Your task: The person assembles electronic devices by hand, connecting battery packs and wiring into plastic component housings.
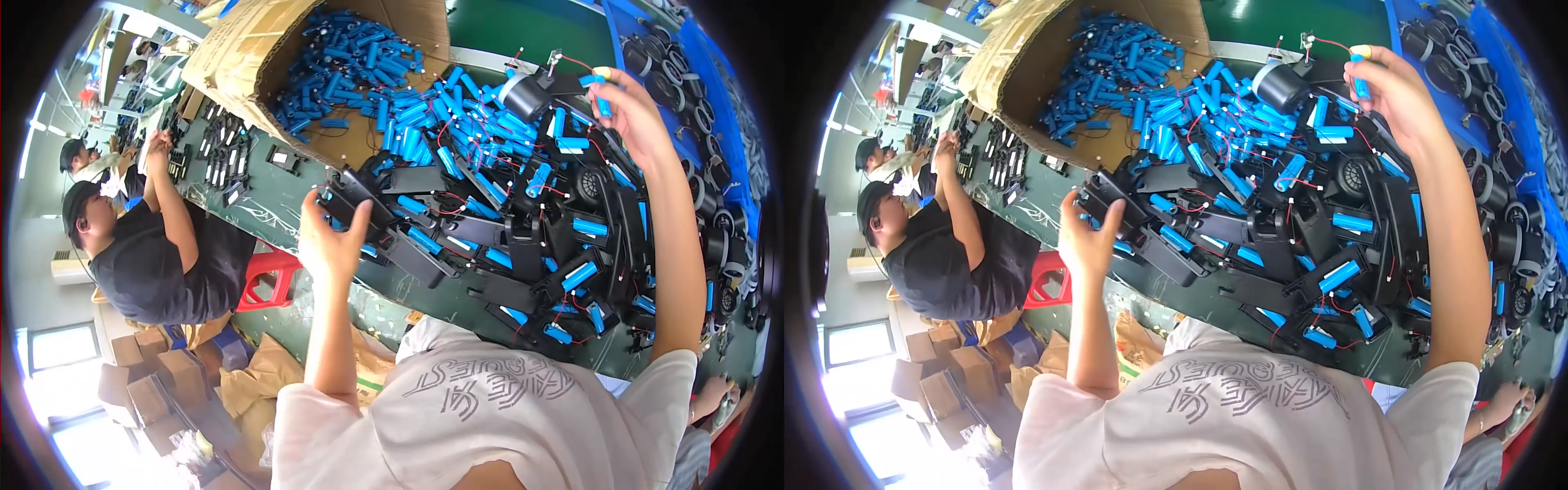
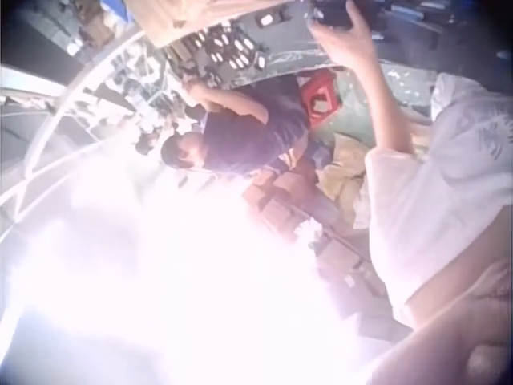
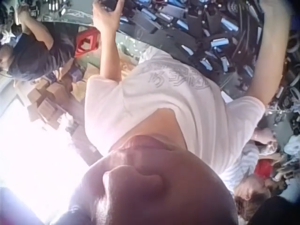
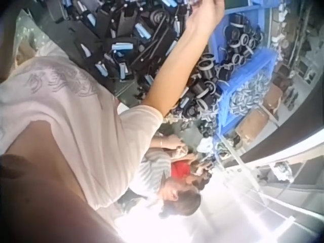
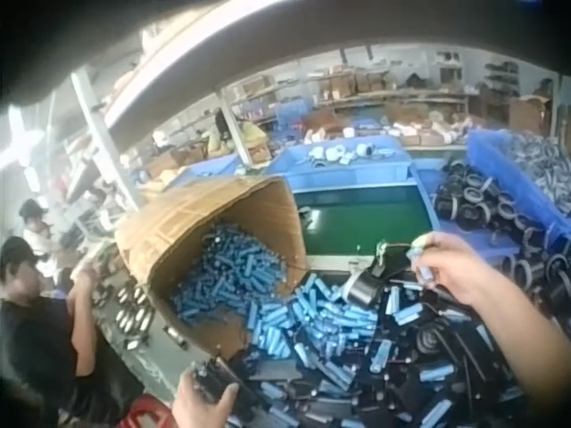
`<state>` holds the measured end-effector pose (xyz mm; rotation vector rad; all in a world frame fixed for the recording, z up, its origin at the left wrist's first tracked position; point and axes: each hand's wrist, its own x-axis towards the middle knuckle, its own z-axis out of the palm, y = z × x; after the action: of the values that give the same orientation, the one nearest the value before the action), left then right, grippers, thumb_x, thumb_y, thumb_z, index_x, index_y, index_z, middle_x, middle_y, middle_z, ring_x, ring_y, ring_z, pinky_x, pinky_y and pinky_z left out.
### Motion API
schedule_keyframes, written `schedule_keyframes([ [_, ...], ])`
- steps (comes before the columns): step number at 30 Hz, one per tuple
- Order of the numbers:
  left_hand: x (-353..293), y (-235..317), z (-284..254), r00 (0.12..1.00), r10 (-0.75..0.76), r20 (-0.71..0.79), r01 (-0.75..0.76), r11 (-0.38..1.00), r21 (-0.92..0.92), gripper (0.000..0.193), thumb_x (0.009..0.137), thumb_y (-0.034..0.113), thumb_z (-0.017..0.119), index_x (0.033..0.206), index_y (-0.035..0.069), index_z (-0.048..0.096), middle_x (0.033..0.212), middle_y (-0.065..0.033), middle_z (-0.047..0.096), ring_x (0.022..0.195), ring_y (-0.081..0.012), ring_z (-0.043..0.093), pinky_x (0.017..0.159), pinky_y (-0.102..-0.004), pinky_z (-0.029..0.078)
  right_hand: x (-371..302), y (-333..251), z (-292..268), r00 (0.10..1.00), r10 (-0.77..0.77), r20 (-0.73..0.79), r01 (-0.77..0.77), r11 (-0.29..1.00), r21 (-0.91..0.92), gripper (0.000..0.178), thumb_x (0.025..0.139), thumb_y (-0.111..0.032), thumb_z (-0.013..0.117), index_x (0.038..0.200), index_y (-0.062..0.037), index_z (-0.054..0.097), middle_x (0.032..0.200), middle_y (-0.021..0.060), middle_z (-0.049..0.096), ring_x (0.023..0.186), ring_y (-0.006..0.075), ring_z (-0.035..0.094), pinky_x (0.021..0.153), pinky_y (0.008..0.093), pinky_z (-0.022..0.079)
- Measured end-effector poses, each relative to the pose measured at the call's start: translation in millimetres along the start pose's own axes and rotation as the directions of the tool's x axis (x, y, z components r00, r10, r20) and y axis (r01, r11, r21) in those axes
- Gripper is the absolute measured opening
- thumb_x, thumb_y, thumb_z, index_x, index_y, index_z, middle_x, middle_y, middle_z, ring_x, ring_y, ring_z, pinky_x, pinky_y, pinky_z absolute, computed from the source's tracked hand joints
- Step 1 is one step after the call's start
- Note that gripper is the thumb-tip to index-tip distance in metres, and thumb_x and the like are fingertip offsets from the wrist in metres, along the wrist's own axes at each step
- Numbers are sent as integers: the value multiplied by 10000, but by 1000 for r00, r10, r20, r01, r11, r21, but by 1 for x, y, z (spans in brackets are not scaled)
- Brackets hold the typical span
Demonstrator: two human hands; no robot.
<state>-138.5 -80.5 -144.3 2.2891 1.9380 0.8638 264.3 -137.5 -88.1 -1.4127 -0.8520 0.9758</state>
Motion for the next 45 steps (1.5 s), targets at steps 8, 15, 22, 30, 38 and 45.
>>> schedule_keyframes([
  [8, 1, -15, 14, 998, -10, -63, -13, 935, -354, 540, 794, 201, 644, 1243, -16, 435, 939, -136, 558, 819, -250, 517, 739, -350, 409, -14, 0, 15, 1000, -10, -2, 10, 999, -41, 286, 799, -154, 620, 1032, -39, 500, 818, 27, 566, 678, 98, 513, 573, 219, 374],
  [15, 70, -84, 9, 984, 48, -169, -83, 974, -209, 343, 804, 11, 486, 1132, 66, 570, 1083, -169, 520, 984, -300, 476, 892, -379, 362, -16, 10, 5, 997, 58, -49, -61, 997, -48, 330, 809, -169, 617, 1085, -43, 487, 860, 29, 583, 719, 94, 521, 597, 220, 388],
  [22, 160, -153, 13, 785, 341, 517, -348, 933, -87, 565, 653, -93, 562, 1189, 70, 492, 1257, -151, 478, 1241, -333, 358, 1014, -381, 312, -18, 5, 12, 999, 46, -30, -50, 985, -168, 308, 826, -183, 605, 1093, -75, 498, 861, 1, 581, 720, 73, 528, 613, 210, 397],
  [30, 137, -138, -10, 920, 232, 314, -147, 951, -272, 382, 683, 38, 626, 1051, 30, 521, 790, -118, 567, 675, -255, 591, 622, -329, 468, -27, 13, 7, 996, -15, -86, 2, 989, -151, 302, 816, -148, 620, 1080, -53, 506, 868, 41, 594, 749, 112, 564, 613, 227, 457],
  [38, 29, 33, -59, 965, 93, 244, 188, 400, -897, 403, 809, -13, 340, 1189, -62, 466, 1172, -196, 464, 746, -229, 648, 656, -268, 520, -41, 11, 43, 990, 104, 91, -130, 923, 363, 163, 740, -71, 581, 867, 15, 525, 814, 111, 608, 612, 157, 567, 558, 288, 462],
  [45, 33, 69, -11, 979, 188, -81, -197, 757, -623, 235, 807, -64, 429, 969, -6, 591, 1087, -101, 562, 939, -179, 555, 784, -284, 478, -54, 18, 80, 998, 60, -12, -56, 979, 198, 246, 821, -60, 563, 999, -71, 394, 836, 107, 566, 616, 134, 525, 562, 263, 402],
])
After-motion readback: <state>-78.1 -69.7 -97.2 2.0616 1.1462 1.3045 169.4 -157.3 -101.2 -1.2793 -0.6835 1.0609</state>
